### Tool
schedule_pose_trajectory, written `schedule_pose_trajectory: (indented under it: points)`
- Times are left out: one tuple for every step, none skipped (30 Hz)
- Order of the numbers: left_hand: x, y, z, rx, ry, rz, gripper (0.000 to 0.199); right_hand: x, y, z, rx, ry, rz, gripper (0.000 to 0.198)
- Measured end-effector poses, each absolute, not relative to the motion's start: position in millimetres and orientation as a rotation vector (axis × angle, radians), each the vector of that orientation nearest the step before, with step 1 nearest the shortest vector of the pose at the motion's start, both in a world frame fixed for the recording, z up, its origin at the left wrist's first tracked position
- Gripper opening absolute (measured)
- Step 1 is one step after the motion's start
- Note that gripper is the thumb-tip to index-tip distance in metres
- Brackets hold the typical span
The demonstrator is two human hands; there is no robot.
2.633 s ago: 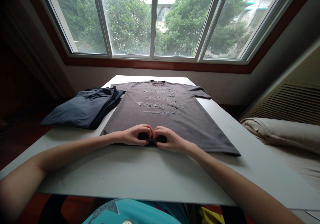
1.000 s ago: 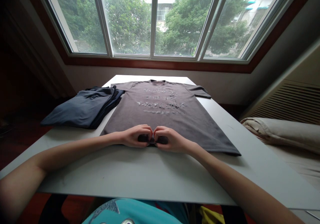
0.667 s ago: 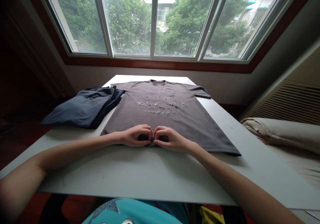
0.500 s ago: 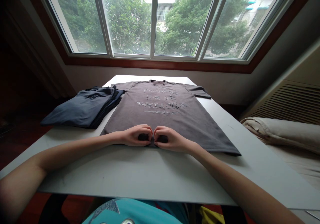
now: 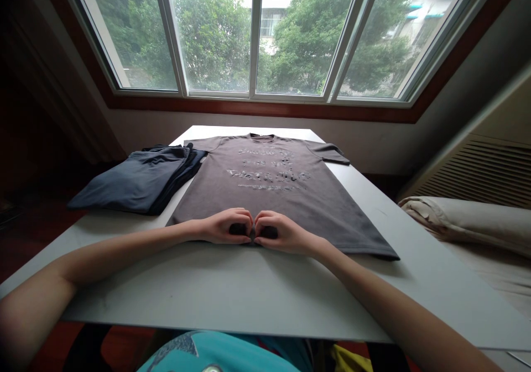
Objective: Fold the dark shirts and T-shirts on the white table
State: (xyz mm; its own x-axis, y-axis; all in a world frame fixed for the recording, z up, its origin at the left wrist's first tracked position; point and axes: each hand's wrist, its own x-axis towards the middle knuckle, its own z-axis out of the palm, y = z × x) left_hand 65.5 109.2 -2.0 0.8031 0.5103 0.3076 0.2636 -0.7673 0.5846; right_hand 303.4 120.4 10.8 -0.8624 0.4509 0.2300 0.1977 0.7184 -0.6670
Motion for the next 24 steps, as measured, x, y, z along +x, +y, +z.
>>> schedule_pose_trajectory:
  points:
    - [65.6, 109.5, -2.4, 2.461, 0.571, 0.626, 0.017, 303.4, 120.5, 10.6, -0.501, -2.546, 0.926, 0.015]
    - [65.7, 109.7, -2.8, 2.464, 0.570, 0.629, 0.017, 303.3, 120.6, 10.7, -0.500, -2.545, 0.928, 0.015]
    - [65.9, 110.0, -3.2, 2.467, 0.568, 0.629, 0.017, 303.2, 120.6, 11.0, -0.500, -2.545, 0.930, 0.015]
    - [66.0, 110.3, -3.5, 2.471, 0.566, 0.629, 0.017, 303.0, 120.5, 11.3, -0.498, -2.545, 0.931, 0.015]
    - [66.2, 110.5, -3.8, 2.474, 0.563, 0.630, 0.017, 302.9, 120.4, 11.6, -0.496, -2.545, 0.932, 0.015]
    - [66.4, 110.7, -4.1, 2.477, 0.562, 0.631, 0.017, 302.7, 120.4, 11.8, -0.494, -2.545, 0.930, 0.016]
    - [66.5, 110.8, -4.2, 2.478, 0.559, 0.633, 0.017, 302.6, 120.4, 11.8, -0.492, -2.545, 0.926, 0.016]
    - [66.6, 110.9, -4.2, 2.479, 0.556, 0.636, 0.017, 302.6, 120.5, 11.6, -0.490, -2.546, 0.919, 0.016]
    - [66.7, 110.9, -4.1, 2.479, 0.553, 0.637, 0.017, 302.6, 120.5, 11.3, -0.487, -2.545, 0.910, 0.015]
    - [66.7, 110.9, -3.8, 2.480, 0.552, 0.638, 0.017, 302.6, 120.6, 10.9, -0.485, -2.543, 0.901, 0.015]
    - [66.7, 110.8, -3.6, 2.482, 0.554, 0.637, 0.017, 302.7, 120.6, 10.5, -0.484, -2.543, 0.897, 0.015]
    - [66.8, 110.8, -3.2, 2.483, 0.556, 0.637, 0.017, 302.7, 120.6, 10.2, -0.485, -2.542, 0.895, 0.014]
    - [66.8, 110.7, -3.0, 2.486, 0.559, 0.637, 0.017, 302.7, 120.4, 10.0, -0.486, -2.542, 0.895, 0.015]
    - [67.0, 110.6, -2.8, 2.488, 0.561, 0.639, 0.017, 302.8, 120.2, 10.1, -0.489, -2.542, 0.896, 0.015]
    - [67.1, 110.6, -2.7, 2.492, 0.563, 0.641, 0.017, 302.8, 119.9, 10.2, -0.491, -2.543, 0.895, 0.015]
    - [67.4, 110.6, -2.8, 2.498, 0.564, 0.642, 0.018, 302.8, 119.5, 10.4, -0.495, -2.546, 0.891, 0.016]
    - [67.7, 110.7, -3.1, 2.505, 0.565, 0.642, 0.018, 302.8, 119.1, 10.6, -0.500, -2.547, 0.885, 0.016]
    - [68.1, 110.8, -3.5, 2.511, 0.568, 0.643, 0.018, 302.8, 118.8, 10.6, -0.506, -2.547, 0.880, 0.016]
    - [68.4, 110.9, -4.1, 2.517, 0.572, 0.645, 0.018, 302.9, 118.6, 10.6, -0.512, -2.547, 0.876, 0.016]
    - [68.7, 111.0, -4.8, 2.523, 0.579, 0.651, 0.018, 302.9, 118.4, 10.4, -0.522, -2.545, 0.872, 0.015]
    - [69.0, 111.2, -5.5, 2.529, 0.583, 0.660, 0.018, 303.0, 118.3, 10.1, -0.532, -2.544, 0.871, 0.014]
    - [69.1, 111.3, -6.3, 2.535, 0.584, 0.672, 0.018, 303.1, 118.2, 9.8, -0.543, -2.543, 0.872, 0.014]
    - [69.1, 111.4, -7.0, 2.543, 0.583, 0.683, 0.017, 303.1, 118.2, 9.5, -0.552, -2.542, 0.871, 0.013]
    - [69.1, 111.5, -7.6, 2.552, 0.581, 0.689, 0.017, 303.1, 118.1, 9.3, -0.559, -2.542, 0.873, 0.012]
